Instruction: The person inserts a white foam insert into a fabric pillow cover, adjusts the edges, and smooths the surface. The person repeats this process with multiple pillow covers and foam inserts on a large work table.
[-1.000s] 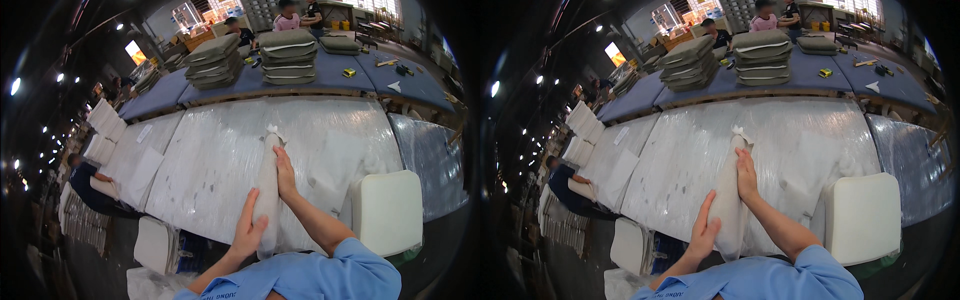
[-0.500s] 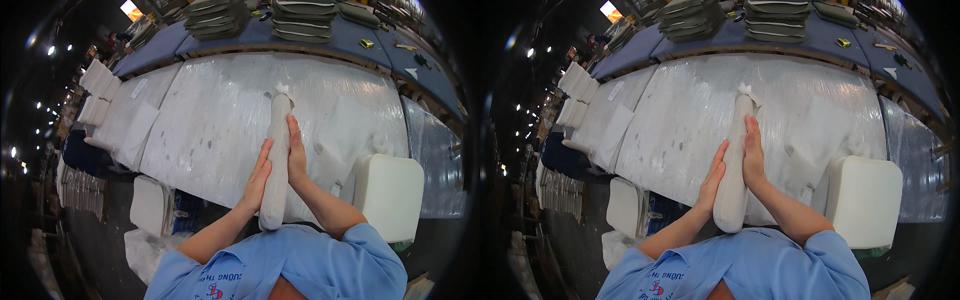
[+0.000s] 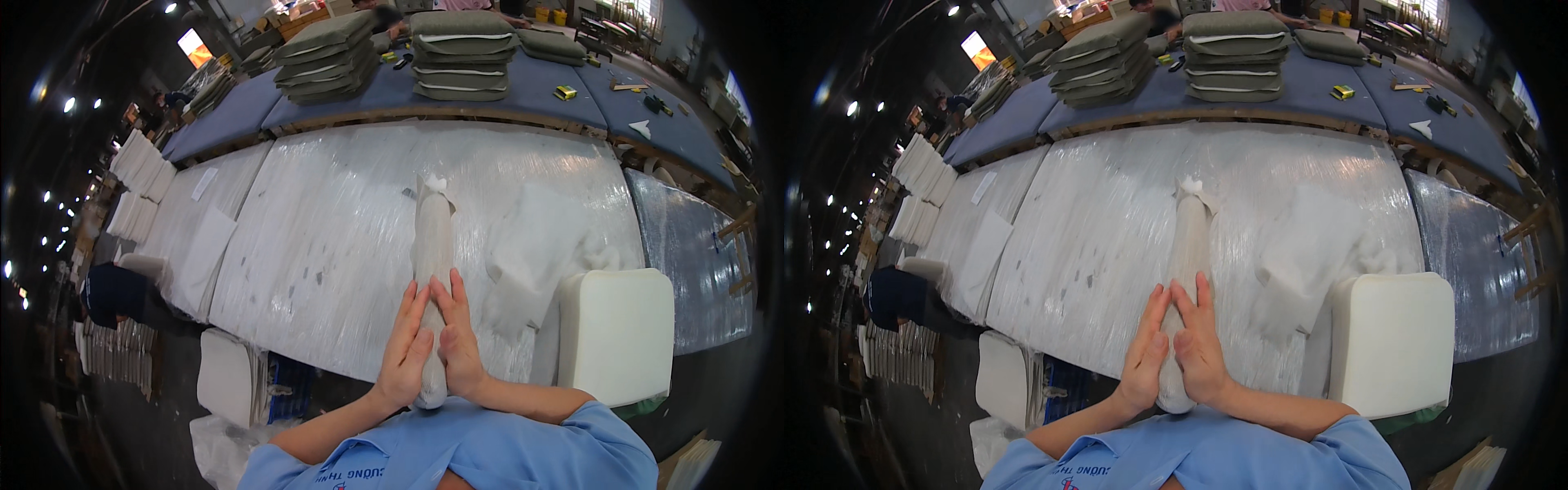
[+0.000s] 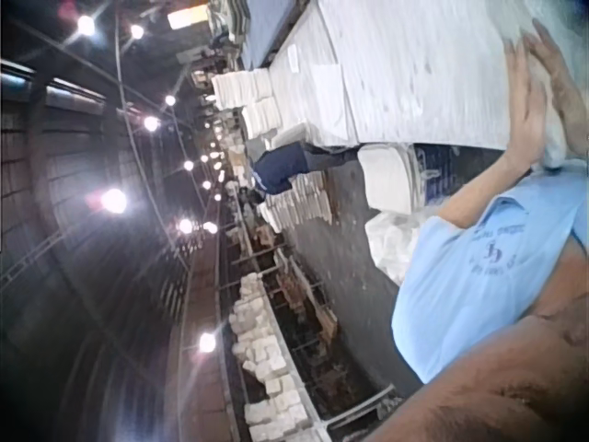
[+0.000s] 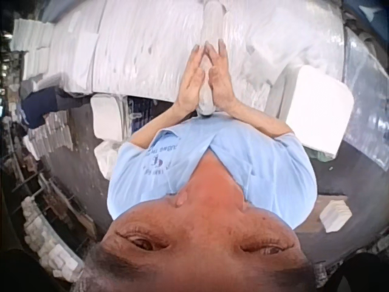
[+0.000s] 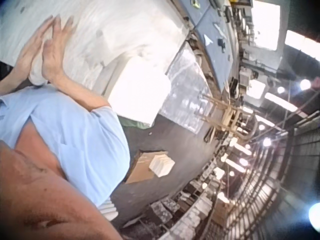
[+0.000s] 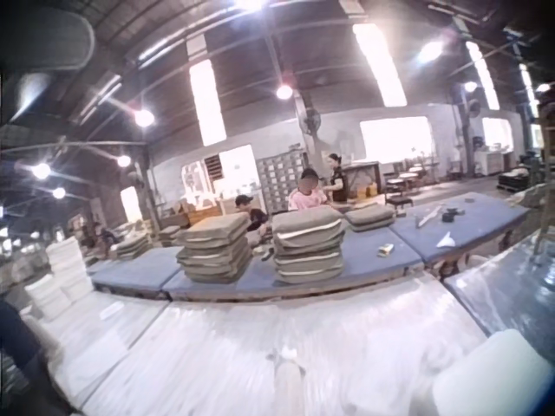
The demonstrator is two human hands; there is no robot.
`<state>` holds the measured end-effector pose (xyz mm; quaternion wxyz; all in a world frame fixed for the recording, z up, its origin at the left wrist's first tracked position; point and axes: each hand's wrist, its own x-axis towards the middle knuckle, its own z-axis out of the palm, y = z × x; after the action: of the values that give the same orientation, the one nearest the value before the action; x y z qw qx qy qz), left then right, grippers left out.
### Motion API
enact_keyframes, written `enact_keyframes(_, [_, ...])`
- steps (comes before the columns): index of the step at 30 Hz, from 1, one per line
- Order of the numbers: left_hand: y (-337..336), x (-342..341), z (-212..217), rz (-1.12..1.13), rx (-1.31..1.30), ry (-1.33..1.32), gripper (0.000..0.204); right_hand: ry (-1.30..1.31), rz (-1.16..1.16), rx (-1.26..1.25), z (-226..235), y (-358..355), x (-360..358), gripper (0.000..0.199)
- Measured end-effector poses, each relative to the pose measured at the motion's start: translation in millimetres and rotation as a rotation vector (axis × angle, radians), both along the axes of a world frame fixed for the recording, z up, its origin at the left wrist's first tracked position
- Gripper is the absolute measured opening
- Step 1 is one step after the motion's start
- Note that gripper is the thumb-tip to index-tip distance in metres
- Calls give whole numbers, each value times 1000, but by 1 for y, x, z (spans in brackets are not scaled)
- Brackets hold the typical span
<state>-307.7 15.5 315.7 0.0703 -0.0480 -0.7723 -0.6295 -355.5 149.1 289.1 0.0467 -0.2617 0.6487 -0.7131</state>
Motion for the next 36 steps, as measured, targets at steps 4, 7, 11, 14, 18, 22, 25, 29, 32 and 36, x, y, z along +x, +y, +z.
enact_keyframes(4, [9, -4, -15, 12, 106, -12, 62, 29, 36, -59, -2, 6, 1, 67])
enact_keyframes(7, [7, -11, -17, -27, 167, -62, 65, 126, 11, 36, -3, 12, -2, 68])
enact_keyframes(11, [0, -27, -15, -54, 393, -250, 71, 86, -10, 72, -1, 11, -6, 71])
enact_keyframes(14, [-6, -40, -10, -104, 305, -281, 74, 106, -7, 94, -6, 12, -6, 75])
enact_keyframes(18, [-10, -68, -12, -100, 433, -420, 77, 122, 6, 99, -11, 12, -4, 80])
enact_keyframes(22, [-18, -119, -23, -75, 411, -461, 81, 168, 25, 94, -15, 10, -8, 81])
enact_keyframes(25, [-24, -168, -37, -44, 395, -493, 82, 155, 40, 102, -13, 8, -9, 79])
enact_keyframes(29, [-43, -231, -67, -100, 439, -485, 77, 130, 57, 73, -9, 6, -11, 76])
enact_keyframes(32, [-56, -259, -89, -78, 521, -467, 73, 92, 79, 88, -5, 10, -13, 76])
enact_keyframes(36, [-69, -277, -106, -148, 476, -411, 68, 70, 93, 68, -3, 12, -15, 76])
